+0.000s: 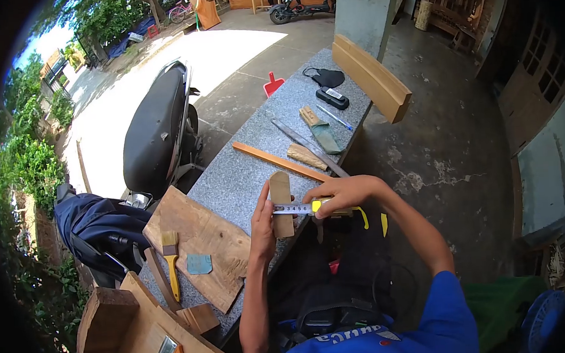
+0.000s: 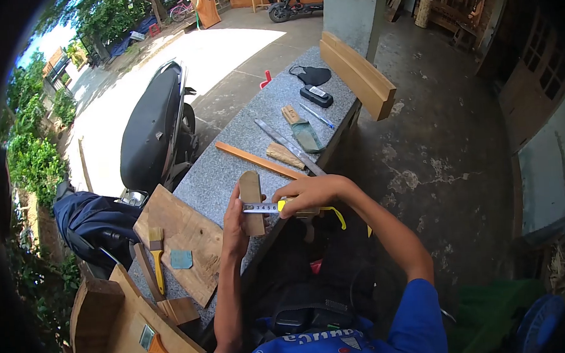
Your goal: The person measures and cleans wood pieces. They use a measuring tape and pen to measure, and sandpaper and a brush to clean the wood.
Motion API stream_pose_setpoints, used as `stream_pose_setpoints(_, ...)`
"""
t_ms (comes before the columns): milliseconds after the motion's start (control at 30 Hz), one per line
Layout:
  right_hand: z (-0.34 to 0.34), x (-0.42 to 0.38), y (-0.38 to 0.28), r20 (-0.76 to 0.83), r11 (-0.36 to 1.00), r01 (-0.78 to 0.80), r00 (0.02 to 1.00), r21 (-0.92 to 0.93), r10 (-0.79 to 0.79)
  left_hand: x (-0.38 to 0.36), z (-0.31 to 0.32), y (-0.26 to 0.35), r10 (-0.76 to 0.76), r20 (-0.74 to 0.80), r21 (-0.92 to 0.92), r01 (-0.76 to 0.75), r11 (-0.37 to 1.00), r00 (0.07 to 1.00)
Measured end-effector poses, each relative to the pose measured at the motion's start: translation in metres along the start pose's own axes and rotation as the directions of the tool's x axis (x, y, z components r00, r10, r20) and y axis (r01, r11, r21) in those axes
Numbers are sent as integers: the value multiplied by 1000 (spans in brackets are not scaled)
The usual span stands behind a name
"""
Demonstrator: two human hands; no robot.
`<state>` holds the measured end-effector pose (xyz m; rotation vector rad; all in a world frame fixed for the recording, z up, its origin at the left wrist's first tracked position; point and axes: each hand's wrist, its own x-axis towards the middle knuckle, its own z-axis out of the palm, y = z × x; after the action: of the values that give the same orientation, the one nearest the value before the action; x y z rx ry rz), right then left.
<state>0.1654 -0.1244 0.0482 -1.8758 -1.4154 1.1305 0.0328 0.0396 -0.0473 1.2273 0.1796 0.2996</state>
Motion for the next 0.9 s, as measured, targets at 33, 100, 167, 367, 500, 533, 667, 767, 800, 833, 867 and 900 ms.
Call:
stream_pose_setpoints(33,-1,0,-1,-9,1000,-13,1000,3,13,-3,2,11,-30,12,2,30,1000,999)
stream_pose_setpoints(100,-2,2,1,20,999,-9,1000,38,8,-4,1,16,-82,21,16,82,996,996)
stream_pose_setpoints(167,-2,4,0,22,997,-57,998,53,56,-4,-3,14,-128,14,42,127,991,992)
stream_pose_setpoints(367,4,13,3,-64,994,-28,998,-109,21,-6,12,14,-9,-16,51,10,999,1000)
stream_pose_setpoints(500,5,11,-3,-85,995,-8,996,-99,-1,-7,11,18,-28,9,24,27,999,1000)
stream_pose_setpoints(533,4,11,-5,-85,996,-1,996,-88,-6,-7,11,17,-9,9,40,9,999,1000)
stream_pose_setpoints(667,1,13,-11,-30,992,-70,997,-104,67,-7,10,17,32,8,106,-32,994,999)
stream_pose_setpoints(767,3,15,-9,-51,994,-89,995,-66,85,-7,5,10,34,0,98,-34,995,999)
stream_pose_setpoints(800,7,17,-4,-85,998,-52,995,-45,48,-9,6,13,31,-20,98,-29,995,999)
stream_pose_setpoints(833,10,18,-1,-121,1000,-15,993,-26,12,-12,9,19,28,-39,99,-24,995,999)
stream_pose_setpoints(867,13,18,0,-142,1000,0,990,27,4,-13,11,23,25,-58,100,-19,995,998)
stream_pose_setpoints(900,16,18,1,-164,997,18,987,79,-5,-12,10,20,121,-86,178,-104,979,989)
